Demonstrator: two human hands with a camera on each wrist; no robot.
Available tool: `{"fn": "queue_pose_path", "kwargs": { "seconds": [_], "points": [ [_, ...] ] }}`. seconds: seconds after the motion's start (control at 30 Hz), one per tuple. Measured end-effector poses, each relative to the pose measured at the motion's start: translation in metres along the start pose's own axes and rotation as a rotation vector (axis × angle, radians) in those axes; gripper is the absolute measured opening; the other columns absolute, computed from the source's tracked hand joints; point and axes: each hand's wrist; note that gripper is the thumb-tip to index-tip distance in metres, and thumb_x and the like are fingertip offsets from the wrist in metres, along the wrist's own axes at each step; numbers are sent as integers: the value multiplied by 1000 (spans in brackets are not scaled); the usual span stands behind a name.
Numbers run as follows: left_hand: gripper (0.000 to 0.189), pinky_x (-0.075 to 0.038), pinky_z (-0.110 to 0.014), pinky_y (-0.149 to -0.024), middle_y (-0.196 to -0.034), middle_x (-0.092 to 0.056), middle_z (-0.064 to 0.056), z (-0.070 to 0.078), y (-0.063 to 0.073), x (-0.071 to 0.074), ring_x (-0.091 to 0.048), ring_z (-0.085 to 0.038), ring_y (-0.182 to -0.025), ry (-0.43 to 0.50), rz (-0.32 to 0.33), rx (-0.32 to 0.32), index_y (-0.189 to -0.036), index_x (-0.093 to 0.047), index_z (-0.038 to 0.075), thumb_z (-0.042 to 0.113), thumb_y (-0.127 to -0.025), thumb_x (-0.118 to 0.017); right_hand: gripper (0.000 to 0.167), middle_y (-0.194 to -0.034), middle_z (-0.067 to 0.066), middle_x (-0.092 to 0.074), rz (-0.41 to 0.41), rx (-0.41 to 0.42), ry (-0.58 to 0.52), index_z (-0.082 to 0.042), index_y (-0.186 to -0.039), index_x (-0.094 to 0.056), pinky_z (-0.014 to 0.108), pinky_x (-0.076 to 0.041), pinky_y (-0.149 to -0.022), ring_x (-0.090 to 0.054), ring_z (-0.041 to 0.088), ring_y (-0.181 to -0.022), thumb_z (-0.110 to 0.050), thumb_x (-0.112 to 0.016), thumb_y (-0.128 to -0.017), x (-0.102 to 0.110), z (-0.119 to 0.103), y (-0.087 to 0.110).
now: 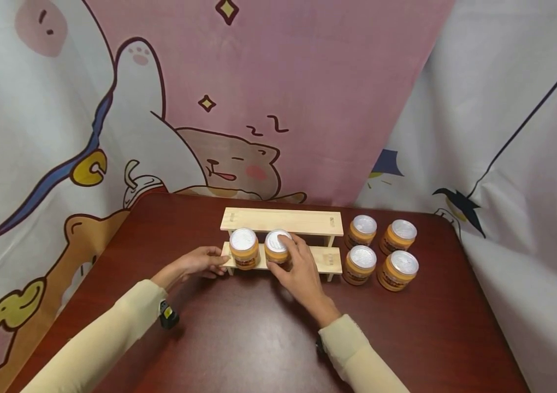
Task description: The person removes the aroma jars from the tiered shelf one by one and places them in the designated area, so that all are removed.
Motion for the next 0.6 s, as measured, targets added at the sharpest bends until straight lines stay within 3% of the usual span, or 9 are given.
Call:
{"fn": "queue_pose_path", "kwargs": {
  "seconds": [0.37, 0.6],
  "points": [
    [31, -55, -39, -82, -87, -70, -4, -1, 1, 1, -69, -15, -82, 3, -11, -9, -117, -51, 1, 26, -102, -60, 64, -135, 14, -53, -3, -62, -80, -15, -134, -56, 52, -49, -98, -58, 33, -121, -17, -87, -78, -2, -7, 0],
    [31, -55, -40, -82, -89, -72, -5, -2, -1, 2, -69, -15, -81, -10, -14, -31, -116, -51, 1, 27, -102, -60, 64, -131, 16, -53, 7, -47, -116, -12, -133, -56, 52, -49, -98, -58, 32, -119, -12, -86, -77, 2, -12, -4]
  ]
}}
Point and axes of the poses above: each hand's wrist, its own y-axis away from the middle knuckle, its own x-axis out of the back of the hand, z = x × y
